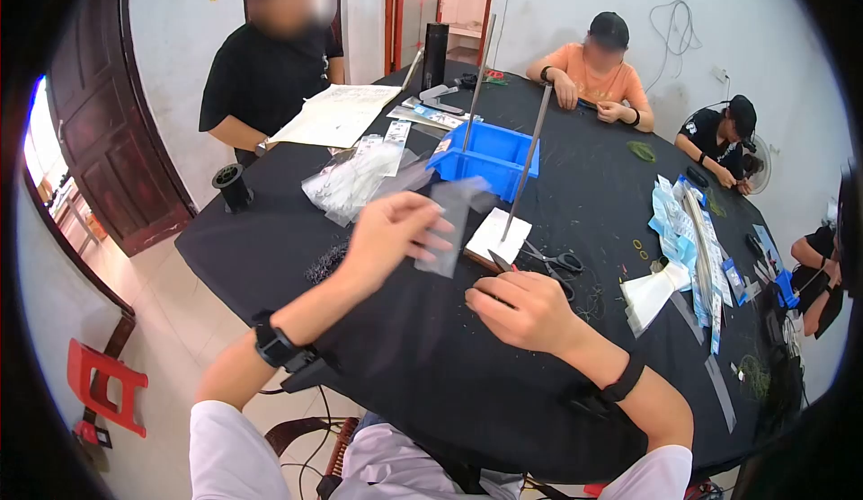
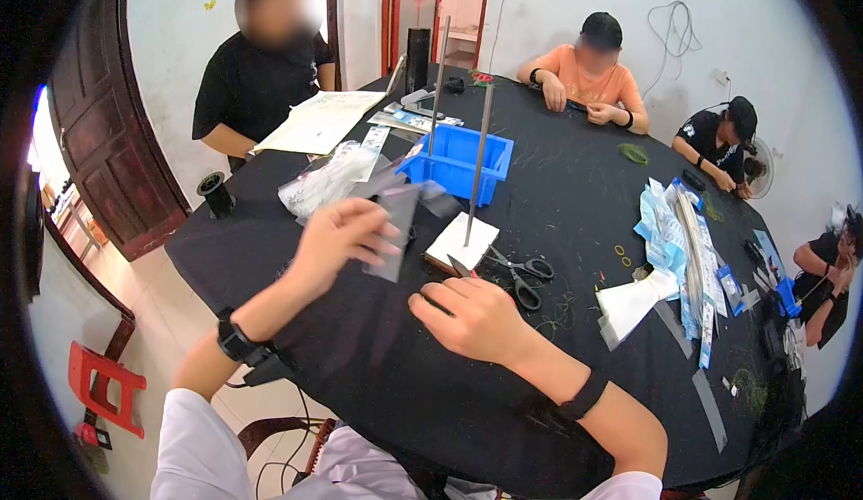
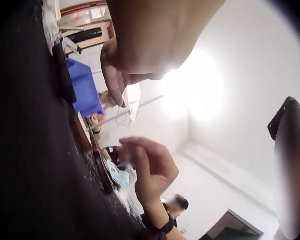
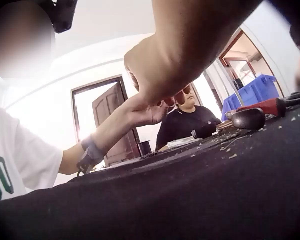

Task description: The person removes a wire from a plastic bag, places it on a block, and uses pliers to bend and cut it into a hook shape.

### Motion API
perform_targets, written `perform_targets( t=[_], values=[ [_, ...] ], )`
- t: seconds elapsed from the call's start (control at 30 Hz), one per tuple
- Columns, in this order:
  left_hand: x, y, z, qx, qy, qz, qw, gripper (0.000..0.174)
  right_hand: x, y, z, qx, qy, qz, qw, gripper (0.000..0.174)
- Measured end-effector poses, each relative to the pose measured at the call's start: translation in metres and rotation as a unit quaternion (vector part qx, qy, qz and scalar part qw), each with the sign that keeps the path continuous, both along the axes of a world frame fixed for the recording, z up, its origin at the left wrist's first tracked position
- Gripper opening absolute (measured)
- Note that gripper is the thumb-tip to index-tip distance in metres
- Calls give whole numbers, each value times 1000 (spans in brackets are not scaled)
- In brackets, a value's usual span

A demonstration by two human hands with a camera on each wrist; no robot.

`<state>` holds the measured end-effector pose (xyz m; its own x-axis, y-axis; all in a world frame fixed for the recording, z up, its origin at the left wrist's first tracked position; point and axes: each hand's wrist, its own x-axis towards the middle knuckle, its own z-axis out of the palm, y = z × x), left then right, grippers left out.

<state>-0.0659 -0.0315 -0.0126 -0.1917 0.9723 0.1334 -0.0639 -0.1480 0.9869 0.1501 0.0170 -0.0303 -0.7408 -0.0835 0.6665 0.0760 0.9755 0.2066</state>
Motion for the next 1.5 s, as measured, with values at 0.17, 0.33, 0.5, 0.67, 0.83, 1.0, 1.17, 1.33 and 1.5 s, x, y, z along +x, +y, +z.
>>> perform_targets(
  t=[0.17, 0.33, 0.5, 0.67, 0.83, 1.0, 1.17, 1.33, 1.5],
  values=[
    [-63, 2, 12, 153, 126, 127, 972, 17, 14, 18, 0, -35, 17, -42, 998, 17],
    [-143, 32, -3, 27, 184, 191, 964, 16, 31, 37, 8, -83, 3, -125, 989, 8],
    [-170, 56, -33, -112, 360, 177, 909, 15, 61, 66, 27, -183, -58, -251, 949, 11],
    [-159, 55, -45, -100, 472, 244, 841, 21, 85, 104, 45, -236, -103, -337, 906, 15],
    [-112, 40, -17, 7, 541, 234, 808, 20, 89, 158, 53, -265, -177, -431, 844, 14],
    [-29, 18, 12, -45, 377, -17, 925, 17, 69, 226, 34, -339, -150, -439, 819, 13],
    [1, 17, -10, -154, 204, -207, 944, 21, 45, 289, -8, -373, -42, -442, 815, 14],
    [-4, 28, -18, -193, 124, -261, 938, 18, 31, 327, -38, -262, -34, -463, 846, 21],
    [-6, 30, -28, -185, 100, -258, 943, 19, 19, 335, -40, -69, -143, -495, 854, 19]
  ],
)
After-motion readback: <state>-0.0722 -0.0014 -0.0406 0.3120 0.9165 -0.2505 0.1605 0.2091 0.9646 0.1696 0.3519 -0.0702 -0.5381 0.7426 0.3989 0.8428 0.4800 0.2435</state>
